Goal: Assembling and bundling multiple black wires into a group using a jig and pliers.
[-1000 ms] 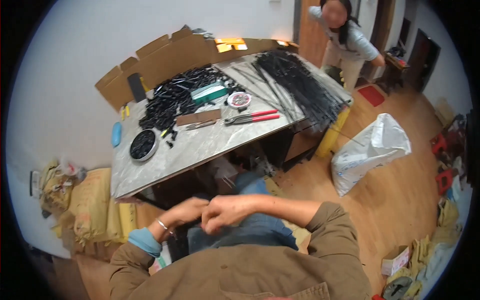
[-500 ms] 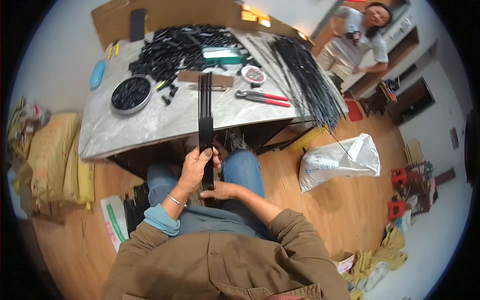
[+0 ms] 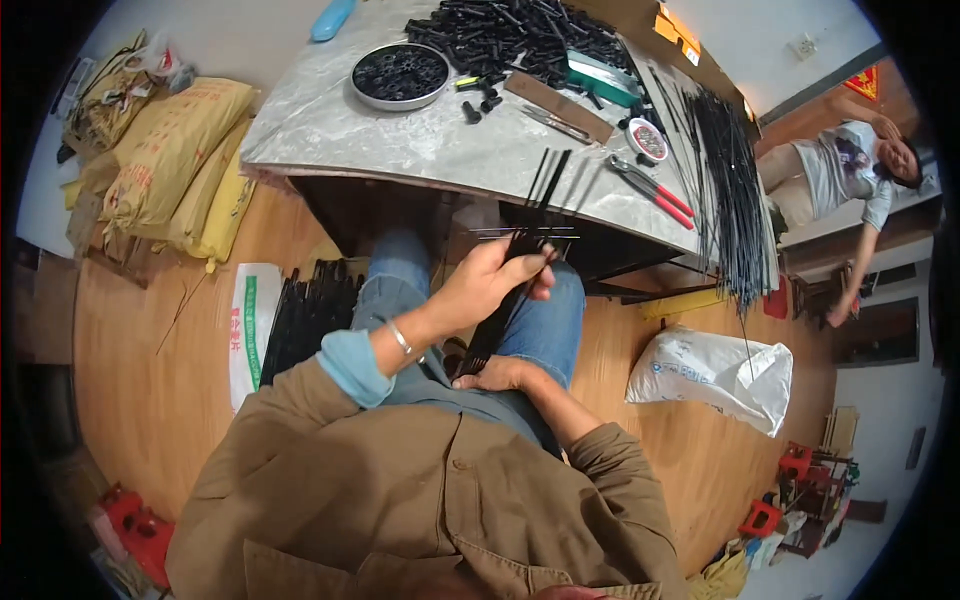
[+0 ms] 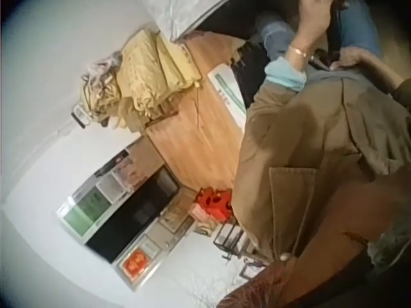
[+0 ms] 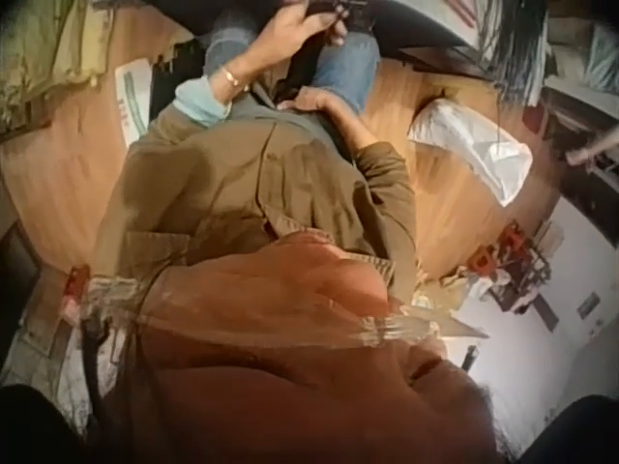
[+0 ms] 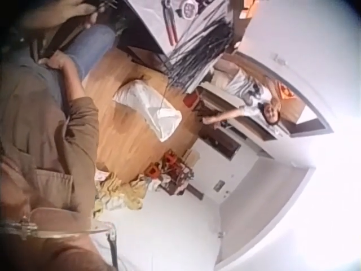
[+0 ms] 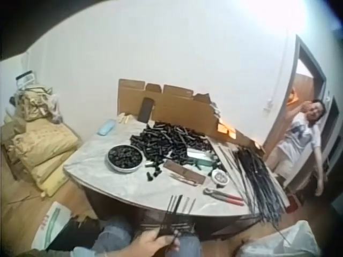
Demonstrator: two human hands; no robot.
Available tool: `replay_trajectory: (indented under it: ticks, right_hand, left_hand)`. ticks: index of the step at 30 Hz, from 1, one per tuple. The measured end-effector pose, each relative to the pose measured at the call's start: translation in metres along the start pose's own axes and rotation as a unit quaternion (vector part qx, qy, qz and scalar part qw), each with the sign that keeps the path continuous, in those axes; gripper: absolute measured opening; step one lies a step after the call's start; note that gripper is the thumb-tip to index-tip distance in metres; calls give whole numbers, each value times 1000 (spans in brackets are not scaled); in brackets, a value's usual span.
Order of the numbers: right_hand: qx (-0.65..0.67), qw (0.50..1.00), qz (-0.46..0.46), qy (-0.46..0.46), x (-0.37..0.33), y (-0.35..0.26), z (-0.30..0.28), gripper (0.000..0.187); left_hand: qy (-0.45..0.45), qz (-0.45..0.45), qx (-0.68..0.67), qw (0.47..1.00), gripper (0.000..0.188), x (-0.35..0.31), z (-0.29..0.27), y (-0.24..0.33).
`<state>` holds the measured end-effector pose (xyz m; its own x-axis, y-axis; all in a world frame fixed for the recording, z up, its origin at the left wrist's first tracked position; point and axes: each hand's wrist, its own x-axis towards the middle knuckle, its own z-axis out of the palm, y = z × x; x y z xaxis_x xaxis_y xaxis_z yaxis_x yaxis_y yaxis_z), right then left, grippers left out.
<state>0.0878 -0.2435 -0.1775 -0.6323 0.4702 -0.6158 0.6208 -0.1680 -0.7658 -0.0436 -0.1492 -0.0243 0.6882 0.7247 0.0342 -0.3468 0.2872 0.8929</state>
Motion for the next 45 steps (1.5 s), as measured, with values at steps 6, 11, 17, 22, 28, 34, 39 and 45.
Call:
replay_trajectory:
  ticks: [6,11,17,22,28,34,39,45]
  right_hand:
    - [9,994,-11,111,-117,-70,-80,38]
    - [243,818,-297,428,-187,-109,-161,64]
    - [254,776,-530,229,-193,-218,-98,55]
    - [278,738,-439,429,-191,-205,-85,44]
    - [-65,829,-141,537,-148,-132,-114,13]
    - [-91,827,-100,546,-153,-134,-113,9]
    - [-95,844,-80,521,-160,-131,-119,13]
    - [-57,886,-47,458,-162,-128,-126,12]
  left_hand:
    - [14,-25,-27,999,27,-2,21,-12]
    - [-35,-29,-3,999,30,5,50,-20]
    - [58,-109,-13,992,56,12,34,-16]
    - [100,-132,-107,980,32,-2,33,-9]
    - [67,-86,-83,991,42,-9,37,-1]
    - [67,-89,-87,990,40,-10,37,-4]
    - [87,-98,-89,987,39,-12,41,-2]
    - [102,-73,-97,987,40,-10,41,-13]
